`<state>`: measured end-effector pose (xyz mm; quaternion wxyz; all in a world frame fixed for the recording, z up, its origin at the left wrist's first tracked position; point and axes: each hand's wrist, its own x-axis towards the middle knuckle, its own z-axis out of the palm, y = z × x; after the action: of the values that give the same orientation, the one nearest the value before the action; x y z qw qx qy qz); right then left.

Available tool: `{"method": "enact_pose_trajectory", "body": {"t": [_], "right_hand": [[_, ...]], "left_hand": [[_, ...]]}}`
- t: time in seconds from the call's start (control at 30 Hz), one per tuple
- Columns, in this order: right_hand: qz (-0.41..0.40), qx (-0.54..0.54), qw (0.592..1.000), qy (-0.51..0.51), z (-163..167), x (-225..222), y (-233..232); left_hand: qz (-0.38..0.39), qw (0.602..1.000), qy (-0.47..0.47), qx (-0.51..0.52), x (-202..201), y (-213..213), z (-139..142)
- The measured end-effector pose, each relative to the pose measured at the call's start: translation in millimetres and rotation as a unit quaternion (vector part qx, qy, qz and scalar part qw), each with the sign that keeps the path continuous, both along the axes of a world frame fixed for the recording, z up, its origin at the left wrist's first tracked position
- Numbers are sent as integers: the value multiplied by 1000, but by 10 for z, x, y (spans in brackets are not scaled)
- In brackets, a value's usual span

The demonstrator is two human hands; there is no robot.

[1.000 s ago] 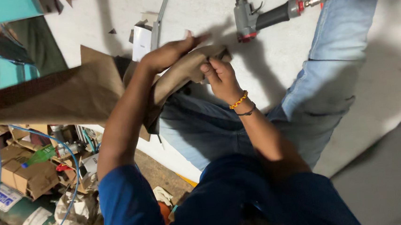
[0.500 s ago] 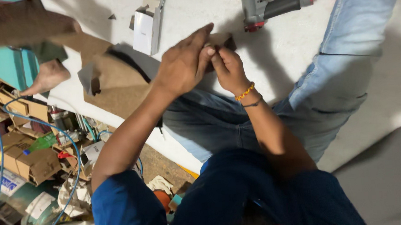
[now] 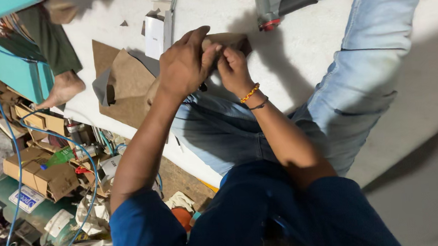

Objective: The person sits on the floor and stretches a brown fabric cover over a board, folding the edges over the back. They use a pneumatic nail gun to fasten the fabric in place along the edges, then place a plywood panel on top of the covered board.

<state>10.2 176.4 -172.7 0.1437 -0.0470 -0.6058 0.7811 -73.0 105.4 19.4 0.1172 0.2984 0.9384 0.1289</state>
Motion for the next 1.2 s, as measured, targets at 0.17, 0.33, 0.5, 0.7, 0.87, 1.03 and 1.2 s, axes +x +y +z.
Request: {"method": "enact_pose_trajectory", "body": {"t": [0.17,0.33,0.5,0.7,0.87,1.03,1.2], "right_hand": [[-7,16,999,-36,-63,60,-90],[134,-106,983,-63,-31,-62,171],[242,205,938,-137,87,-372,1313],[68,740,665,70,7,-421,1956],[83,817,568,61,42,-573,1918],[160,646,744,-55,736,-924,1893],[55,363,923,-115,1457,-942,1671]], "left_hand": [[3,1000,11,-7,7,2,-39],[29,999,20,-22,8,-9,-75],[40,999,33,-13,-32,-54,-80],[42,998,39,-16,-148,-106,-134],[63,997,42,-7,-269,-269,-154],[159,986,2,-53,-560,-537,-187],[163,986,29,5,-787,-669,-285]]}}
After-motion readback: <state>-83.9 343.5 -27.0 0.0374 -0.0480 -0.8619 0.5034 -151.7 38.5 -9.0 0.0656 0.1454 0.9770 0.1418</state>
